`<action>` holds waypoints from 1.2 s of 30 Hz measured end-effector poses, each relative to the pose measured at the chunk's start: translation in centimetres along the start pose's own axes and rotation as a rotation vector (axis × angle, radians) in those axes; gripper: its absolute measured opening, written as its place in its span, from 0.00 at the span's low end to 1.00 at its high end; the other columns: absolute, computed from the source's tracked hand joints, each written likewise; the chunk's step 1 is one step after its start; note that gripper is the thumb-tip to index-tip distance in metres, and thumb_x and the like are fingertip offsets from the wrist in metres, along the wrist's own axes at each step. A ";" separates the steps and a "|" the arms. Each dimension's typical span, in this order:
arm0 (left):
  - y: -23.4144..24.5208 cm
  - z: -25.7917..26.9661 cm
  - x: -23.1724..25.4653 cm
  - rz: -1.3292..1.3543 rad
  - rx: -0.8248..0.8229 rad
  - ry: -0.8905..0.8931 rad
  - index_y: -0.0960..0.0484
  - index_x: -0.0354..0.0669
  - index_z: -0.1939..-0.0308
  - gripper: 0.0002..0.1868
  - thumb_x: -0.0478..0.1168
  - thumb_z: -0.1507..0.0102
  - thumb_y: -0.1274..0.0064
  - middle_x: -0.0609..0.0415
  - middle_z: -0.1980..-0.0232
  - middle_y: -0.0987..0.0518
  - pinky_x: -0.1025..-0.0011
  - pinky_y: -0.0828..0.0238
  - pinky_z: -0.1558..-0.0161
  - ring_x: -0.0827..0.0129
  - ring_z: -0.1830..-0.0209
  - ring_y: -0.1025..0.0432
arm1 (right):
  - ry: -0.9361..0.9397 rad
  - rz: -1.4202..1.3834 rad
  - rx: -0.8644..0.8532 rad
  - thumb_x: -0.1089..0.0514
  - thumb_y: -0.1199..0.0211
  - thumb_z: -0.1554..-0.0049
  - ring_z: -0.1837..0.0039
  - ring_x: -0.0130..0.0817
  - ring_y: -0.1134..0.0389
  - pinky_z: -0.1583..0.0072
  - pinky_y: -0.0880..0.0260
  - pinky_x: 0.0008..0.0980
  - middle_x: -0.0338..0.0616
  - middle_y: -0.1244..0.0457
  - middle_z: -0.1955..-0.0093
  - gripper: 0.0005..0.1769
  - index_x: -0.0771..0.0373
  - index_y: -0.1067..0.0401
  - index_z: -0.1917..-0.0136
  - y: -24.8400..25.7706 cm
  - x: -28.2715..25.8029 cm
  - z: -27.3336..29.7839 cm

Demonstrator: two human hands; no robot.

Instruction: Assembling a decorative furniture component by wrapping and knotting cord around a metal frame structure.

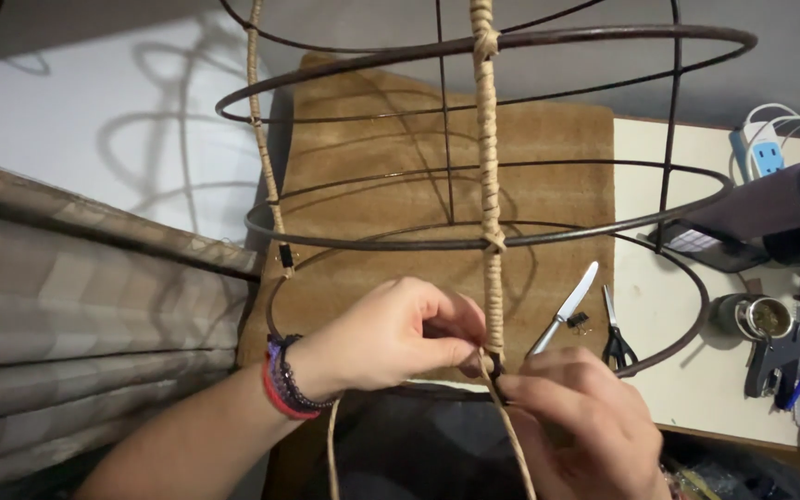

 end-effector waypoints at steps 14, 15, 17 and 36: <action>0.1 0.0 1.2 -0.238 0.065 -0.013 0.12 0.47 0.62 0.07 0.37 0.42 0.41 0.64 0.58 0.12 0.80 0.20 0.52 0.82 0.57 0.19 | -0.309 0.262 -0.354 0.48 0.33 0.46 0.69 0.21 0.34 0.65 0.36 0.23 0.27 0.34 0.68 0.07 0.49 0.25 0.58 2.2 2.1 -1.2; 0.0 0.0 1.3 -0.278 0.109 0.013 0.11 0.47 0.61 0.08 0.39 0.43 0.40 0.64 0.57 0.11 0.81 0.18 0.56 0.84 0.57 0.19 | -0.328 0.265 -0.360 0.46 0.32 0.46 0.69 0.20 0.35 0.65 0.36 0.22 0.28 0.36 0.67 0.09 0.49 0.26 0.56 2.3 2.2 -1.2; -0.5 0.5 1.9 -0.292 0.132 0.044 0.12 0.48 0.62 0.07 0.39 0.42 0.41 0.65 0.62 0.11 0.82 0.21 0.61 0.85 0.63 0.21 | -0.287 0.244 -0.337 0.47 0.32 0.45 0.68 0.20 0.34 0.65 0.36 0.21 0.28 0.36 0.66 0.09 0.50 0.26 0.55 2.2 2.1 -1.3; -1.3 1.5 2.4 -0.340 0.179 -0.054 0.13 0.46 0.63 0.04 0.37 0.38 0.42 0.63 0.68 0.12 0.80 0.26 0.68 0.83 0.71 0.21 | -0.321 0.048 -0.563 0.53 0.38 0.41 0.64 0.29 0.28 0.59 0.30 0.25 0.33 0.31 0.63 0.06 0.54 0.23 0.57 2.8 3.3 -2.5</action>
Point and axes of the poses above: each hand's wrist, its own z-axis away from the middle knuckle, its own y-axis out of the back of the hand, x = y × z, the point moved 1 cm from there along -z, towards the middle knuckle
